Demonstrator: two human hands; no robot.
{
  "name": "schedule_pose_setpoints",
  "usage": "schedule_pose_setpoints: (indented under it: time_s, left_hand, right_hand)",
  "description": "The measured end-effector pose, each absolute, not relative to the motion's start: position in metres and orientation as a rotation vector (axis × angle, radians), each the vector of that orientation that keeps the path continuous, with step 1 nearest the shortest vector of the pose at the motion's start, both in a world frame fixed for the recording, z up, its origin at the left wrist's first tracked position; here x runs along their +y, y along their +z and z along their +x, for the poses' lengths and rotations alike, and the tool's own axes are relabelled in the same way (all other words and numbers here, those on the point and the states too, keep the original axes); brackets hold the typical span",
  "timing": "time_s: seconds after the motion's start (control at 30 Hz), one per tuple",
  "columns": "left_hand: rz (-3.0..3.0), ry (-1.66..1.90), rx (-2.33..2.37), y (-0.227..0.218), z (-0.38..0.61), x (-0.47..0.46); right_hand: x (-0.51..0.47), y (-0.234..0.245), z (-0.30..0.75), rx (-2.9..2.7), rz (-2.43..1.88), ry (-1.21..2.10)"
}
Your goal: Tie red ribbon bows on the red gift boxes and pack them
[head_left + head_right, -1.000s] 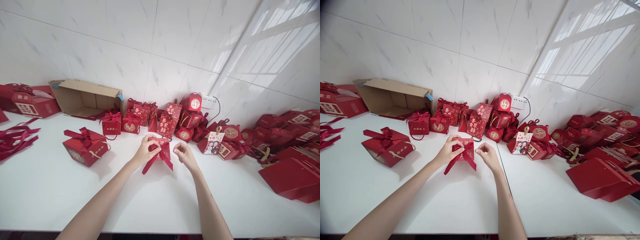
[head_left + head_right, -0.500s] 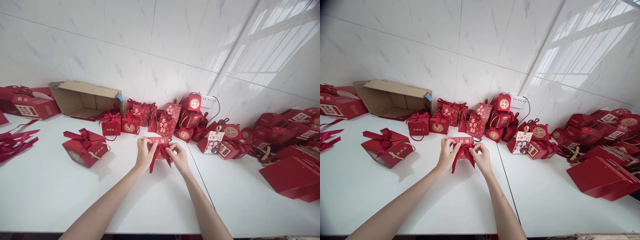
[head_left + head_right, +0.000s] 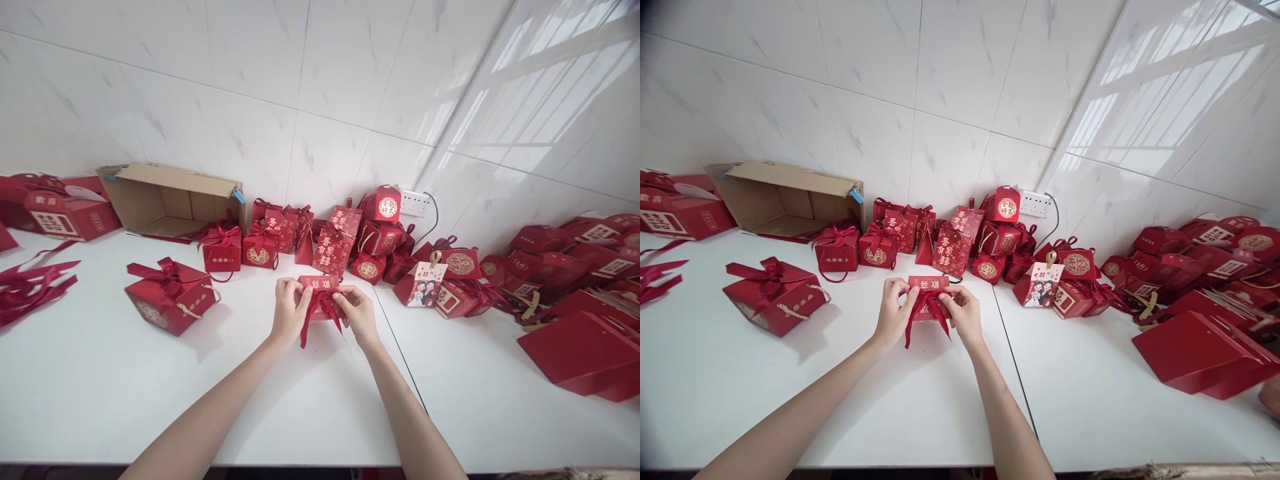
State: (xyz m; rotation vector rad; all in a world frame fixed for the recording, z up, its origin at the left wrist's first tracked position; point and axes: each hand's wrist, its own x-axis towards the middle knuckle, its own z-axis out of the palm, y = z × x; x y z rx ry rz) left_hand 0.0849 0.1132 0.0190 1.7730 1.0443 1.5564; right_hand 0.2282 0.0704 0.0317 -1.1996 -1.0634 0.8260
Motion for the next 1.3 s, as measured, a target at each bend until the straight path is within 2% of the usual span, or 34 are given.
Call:
schedule_pose_setpoints:
  time_s: [0.67,0.83,0.97,1.17,1.3]
  left_hand:
    - [1.715,1.61,1.139,0.012,0.09,0.117]
    - [1.658,1.58,1.139,0.013,0.09,0.118]
    - [1.664,1.536,1.026,0.015,0.086,0.12]
    - [1.574,1.449,0.882,0.015,0.084,0.123]
    - [1.563,1.516,0.875,0.014,0.084,0.125]
  right_hand:
    - [0.075,0.023,0.217,-0.763,-1.012,0.807]
    - [0.076,0.024,0.215,-0.629,-0.955,0.903]
    - [0.072,0.026,0.226,-0.849,-1.085,0.905]
    - [0.067,0.022,0.241,-1.618,-1.255,0.421]
    - [0.07,0.012,0.244,-1.782,-1.264,0.428]
